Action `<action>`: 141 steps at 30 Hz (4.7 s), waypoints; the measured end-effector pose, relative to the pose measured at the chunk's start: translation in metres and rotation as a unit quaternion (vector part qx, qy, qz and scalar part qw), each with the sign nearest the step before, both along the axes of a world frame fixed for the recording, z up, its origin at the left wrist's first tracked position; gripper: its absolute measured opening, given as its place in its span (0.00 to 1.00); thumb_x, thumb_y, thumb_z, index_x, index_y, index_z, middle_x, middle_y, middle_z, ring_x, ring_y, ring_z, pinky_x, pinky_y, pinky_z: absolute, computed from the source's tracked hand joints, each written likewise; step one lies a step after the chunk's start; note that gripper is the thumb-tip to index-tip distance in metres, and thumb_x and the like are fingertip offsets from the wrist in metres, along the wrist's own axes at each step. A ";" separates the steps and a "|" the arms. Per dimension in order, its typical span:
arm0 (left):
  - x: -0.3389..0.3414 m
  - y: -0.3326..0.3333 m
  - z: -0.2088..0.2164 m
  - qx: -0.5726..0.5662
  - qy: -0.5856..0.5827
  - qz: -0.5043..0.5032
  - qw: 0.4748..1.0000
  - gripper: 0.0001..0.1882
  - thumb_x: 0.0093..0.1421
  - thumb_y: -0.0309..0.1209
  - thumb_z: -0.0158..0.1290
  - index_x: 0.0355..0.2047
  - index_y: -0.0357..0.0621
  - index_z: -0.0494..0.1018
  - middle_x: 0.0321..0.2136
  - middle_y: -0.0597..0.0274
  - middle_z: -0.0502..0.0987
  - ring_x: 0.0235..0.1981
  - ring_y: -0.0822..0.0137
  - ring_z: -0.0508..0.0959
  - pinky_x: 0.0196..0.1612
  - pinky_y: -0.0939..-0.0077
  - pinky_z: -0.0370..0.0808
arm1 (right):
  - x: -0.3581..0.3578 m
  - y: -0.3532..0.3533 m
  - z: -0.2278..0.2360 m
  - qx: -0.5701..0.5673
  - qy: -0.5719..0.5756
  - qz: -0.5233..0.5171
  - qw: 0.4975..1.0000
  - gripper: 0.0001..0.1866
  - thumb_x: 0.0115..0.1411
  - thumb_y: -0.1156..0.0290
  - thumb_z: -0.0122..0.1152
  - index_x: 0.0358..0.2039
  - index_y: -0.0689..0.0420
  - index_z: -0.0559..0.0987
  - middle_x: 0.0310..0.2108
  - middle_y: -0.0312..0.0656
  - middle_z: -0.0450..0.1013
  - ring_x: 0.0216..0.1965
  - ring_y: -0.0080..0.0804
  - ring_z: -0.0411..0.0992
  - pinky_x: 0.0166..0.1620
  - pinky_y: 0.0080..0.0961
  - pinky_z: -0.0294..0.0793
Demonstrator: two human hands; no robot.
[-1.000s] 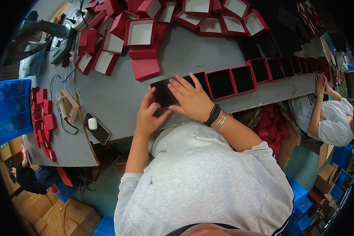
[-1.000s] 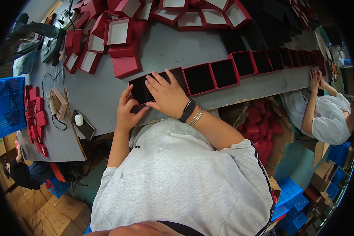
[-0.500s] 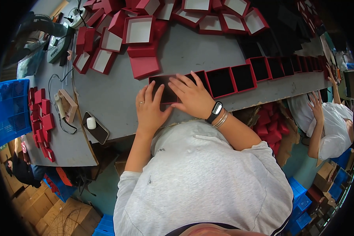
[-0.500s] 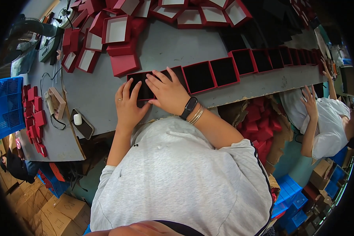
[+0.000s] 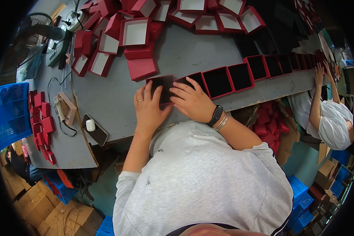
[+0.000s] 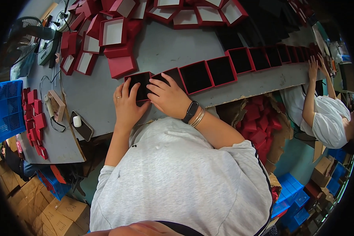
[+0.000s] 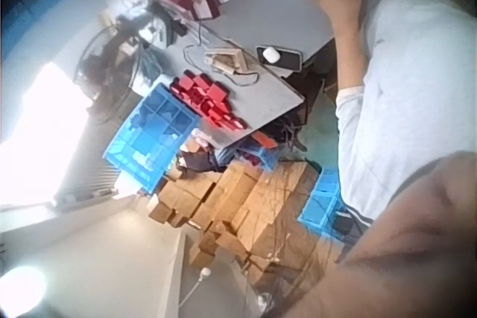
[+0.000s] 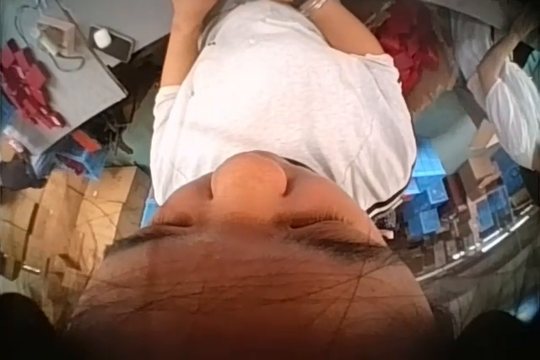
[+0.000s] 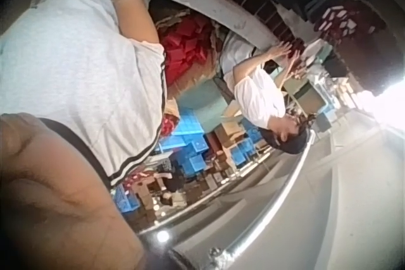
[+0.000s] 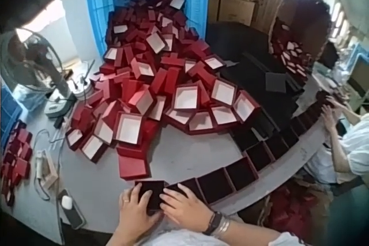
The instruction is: Assembling jewelry boxes by inserting black padded liners into red box bases on a manufacturing line.
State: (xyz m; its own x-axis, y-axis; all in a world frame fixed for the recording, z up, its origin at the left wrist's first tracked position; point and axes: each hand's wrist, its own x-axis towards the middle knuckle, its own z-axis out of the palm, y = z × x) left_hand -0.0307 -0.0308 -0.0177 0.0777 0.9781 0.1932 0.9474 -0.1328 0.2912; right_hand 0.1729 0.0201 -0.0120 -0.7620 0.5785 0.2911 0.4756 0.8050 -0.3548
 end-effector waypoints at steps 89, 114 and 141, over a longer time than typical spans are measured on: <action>-0.010 -0.013 -0.013 -0.075 -0.564 0.191 0.800 0.28 0.66 0.31 0.57 0.64 0.44 0.63 0.59 0.56 0.70 0.53 0.65 0.73 0.54 0.71 0.72 | 0.046 -0.019 -0.006 -0.004 0.054 -0.052 0.997 0.13 0.59 0.61 0.66 0.43 0.51 0.80 0.45 0.35 0.74 0.54 0.30 0.70 0.68 0.42 0.58; -0.013 -0.040 -0.006 -0.073 -0.311 0.042 0.947 0.25 0.52 0.28 0.69 0.50 0.43 0.75 0.58 0.51 0.66 0.55 0.55 0.73 0.53 0.66 0.75 | 0.103 0.050 0.035 -0.115 0.224 -0.249 0.935 0.10 0.60 0.70 0.65 0.40 0.60 0.82 0.41 0.47 0.78 0.45 0.48 0.76 0.50 0.37 0.75; -0.015 -0.040 -0.016 -0.026 -0.288 -0.002 0.957 0.39 0.48 0.27 0.70 0.61 0.45 0.67 0.59 0.54 0.64 0.54 0.58 0.71 0.51 0.69 0.73 | 0.074 0.022 0.065 -0.215 0.168 -0.133 0.953 0.36 0.48 0.64 0.75 0.59 0.52 0.75 0.63 0.48 0.63 0.65 0.50 0.60 0.66 0.41 0.61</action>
State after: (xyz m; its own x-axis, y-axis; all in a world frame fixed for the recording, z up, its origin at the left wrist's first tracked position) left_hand -0.0461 -0.0711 -0.0338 -0.0228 0.9875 0.1562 0.6272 -0.1076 0.7714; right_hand 0.2466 0.0418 0.0528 -0.4777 0.8590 0.1842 0.4444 0.4172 -0.7928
